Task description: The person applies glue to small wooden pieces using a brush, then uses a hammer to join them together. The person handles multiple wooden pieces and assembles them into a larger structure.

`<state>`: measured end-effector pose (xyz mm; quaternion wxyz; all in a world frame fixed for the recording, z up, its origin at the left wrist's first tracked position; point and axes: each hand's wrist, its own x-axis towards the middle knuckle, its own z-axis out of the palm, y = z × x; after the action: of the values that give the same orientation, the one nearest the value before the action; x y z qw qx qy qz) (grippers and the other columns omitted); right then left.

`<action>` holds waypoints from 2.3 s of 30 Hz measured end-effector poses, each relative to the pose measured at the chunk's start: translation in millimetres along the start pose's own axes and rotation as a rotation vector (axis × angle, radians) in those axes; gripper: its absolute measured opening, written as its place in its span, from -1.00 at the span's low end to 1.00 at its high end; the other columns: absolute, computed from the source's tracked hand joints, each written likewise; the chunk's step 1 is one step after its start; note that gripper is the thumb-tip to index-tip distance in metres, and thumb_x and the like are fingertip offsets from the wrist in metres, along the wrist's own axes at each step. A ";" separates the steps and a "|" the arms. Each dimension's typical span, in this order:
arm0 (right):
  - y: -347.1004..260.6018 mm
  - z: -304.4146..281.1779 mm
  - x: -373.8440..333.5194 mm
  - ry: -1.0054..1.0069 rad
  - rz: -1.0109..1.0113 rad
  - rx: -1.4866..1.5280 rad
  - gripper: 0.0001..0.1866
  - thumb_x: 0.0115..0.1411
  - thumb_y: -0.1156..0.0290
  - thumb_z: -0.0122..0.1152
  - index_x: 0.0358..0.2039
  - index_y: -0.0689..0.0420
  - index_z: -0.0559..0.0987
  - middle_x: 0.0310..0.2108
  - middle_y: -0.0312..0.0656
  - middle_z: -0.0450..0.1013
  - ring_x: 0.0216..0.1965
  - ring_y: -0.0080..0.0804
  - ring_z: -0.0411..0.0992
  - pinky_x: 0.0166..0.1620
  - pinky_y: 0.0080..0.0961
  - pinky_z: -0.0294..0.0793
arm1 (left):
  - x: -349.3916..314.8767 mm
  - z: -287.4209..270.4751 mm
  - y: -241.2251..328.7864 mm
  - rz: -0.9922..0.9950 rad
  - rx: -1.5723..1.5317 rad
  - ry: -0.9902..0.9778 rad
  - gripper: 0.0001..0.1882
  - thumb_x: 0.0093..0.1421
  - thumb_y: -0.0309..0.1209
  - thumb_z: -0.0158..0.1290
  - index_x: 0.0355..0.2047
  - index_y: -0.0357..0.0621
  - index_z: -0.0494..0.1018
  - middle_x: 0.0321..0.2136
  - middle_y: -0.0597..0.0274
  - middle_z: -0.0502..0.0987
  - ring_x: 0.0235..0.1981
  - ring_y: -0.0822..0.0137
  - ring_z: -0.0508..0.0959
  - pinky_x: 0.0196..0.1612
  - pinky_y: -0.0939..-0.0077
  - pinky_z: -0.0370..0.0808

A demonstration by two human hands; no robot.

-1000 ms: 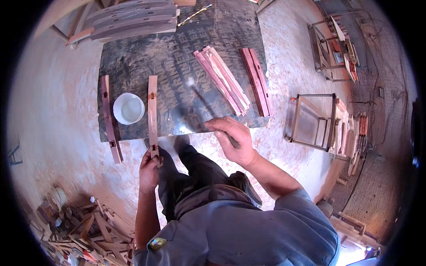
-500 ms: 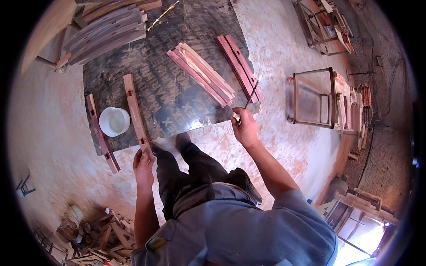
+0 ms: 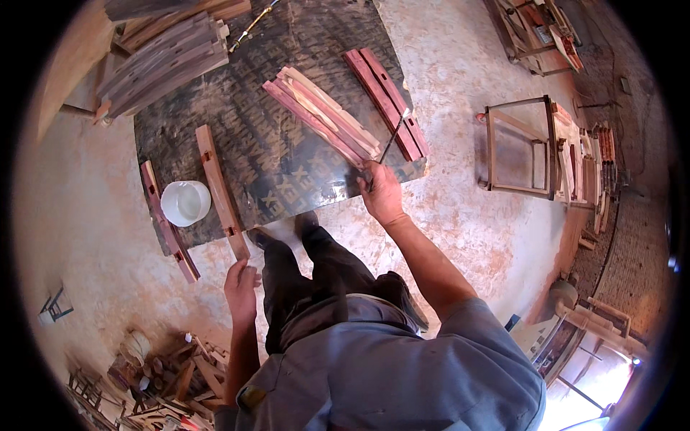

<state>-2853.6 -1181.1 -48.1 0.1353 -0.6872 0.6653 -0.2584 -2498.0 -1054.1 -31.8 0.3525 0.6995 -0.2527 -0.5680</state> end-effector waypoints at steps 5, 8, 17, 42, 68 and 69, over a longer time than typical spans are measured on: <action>-0.2 -10.2 -3.7 0.021 -0.016 0.029 -0.57 -0.03 0.54 0.25 -0.11 0.13 0.39 -0.16 -0.09 0.44 -0.17 0.00 0.37 -0.11 -0.18 0.39 | 17.9 28.8 28.8 0.053 0.016 -0.119 -0.70 0.25 -0.46 0.03 -0.02 -0.30 0.41 -0.31 0.24 0.49 -0.40 0.48 0.52 -0.35 0.62 0.47; 4.1 -9.9 -8.7 0.023 0.005 0.009 -0.56 -0.03 0.54 0.26 -0.10 0.12 0.38 -0.14 -0.10 0.44 -0.15 0.01 0.37 -0.09 -0.18 0.39 | 28.3 47.0 39.9 0.030 0.011 -0.167 -0.69 0.25 -0.46 0.05 -0.02 -0.28 0.41 -0.32 0.26 0.49 -0.40 0.50 0.52 -0.37 0.64 0.47; 3.7 -0.5 -9.7 0.040 0.015 0.067 -0.52 -0.04 0.54 0.27 -0.07 0.15 0.37 -0.11 -0.06 0.43 -0.12 0.06 0.36 -0.05 -0.17 0.37 | 44.8 93.2 52.7 0.022 0.188 -0.344 -0.70 0.23 -0.47 0.04 -0.02 -0.25 0.42 -0.32 0.25 0.51 -0.40 0.47 0.54 -0.35 0.60 0.47; -3.7 21.0 2.5 -0.001 -0.092 0.002 -0.50 -0.07 0.53 0.28 -0.06 0.15 0.38 -0.02 -0.06 0.39 -0.09 0.01 0.36 -0.04 -0.18 0.38 | 63.7 116.4 57.5 0.040 0.260 -0.433 -0.71 0.27 -0.41 0.00 -0.04 -0.25 0.42 -0.37 0.27 0.52 -0.40 0.49 0.54 -0.34 0.62 0.48; -44.4 16.3 5.3 -0.040 -0.041 0.136 -0.63 0.03 0.56 0.16 -0.10 0.16 0.42 -0.24 0.03 0.40 -0.22 0.08 0.39 -0.18 -0.12 0.41 | 99.8 168.0 82.2 -0.167 -0.114 -0.412 -0.64 0.29 -0.31 0.01 0.01 -0.25 0.38 -0.22 0.18 0.54 -0.31 0.35 0.56 -0.22 0.46 0.50; -55.2 11.2 -0.9 -0.066 -0.017 0.178 -0.64 0.04 0.57 0.15 -0.10 0.17 0.41 -0.24 0.04 0.40 -0.23 0.10 0.39 -0.18 -0.11 0.41 | 103.4 171.7 86.5 -0.204 -0.213 -0.395 -0.64 0.29 -0.30 0.01 0.01 -0.25 0.37 -0.20 0.17 0.54 -0.29 0.31 0.56 -0.19 0.42 0.51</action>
<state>-2801.0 -1177.6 -28.3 0.2153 -0.6862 0.6291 -0.2950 -2637.5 -1221.3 -46.3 0.3088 0.5555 -0.1835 -0.7499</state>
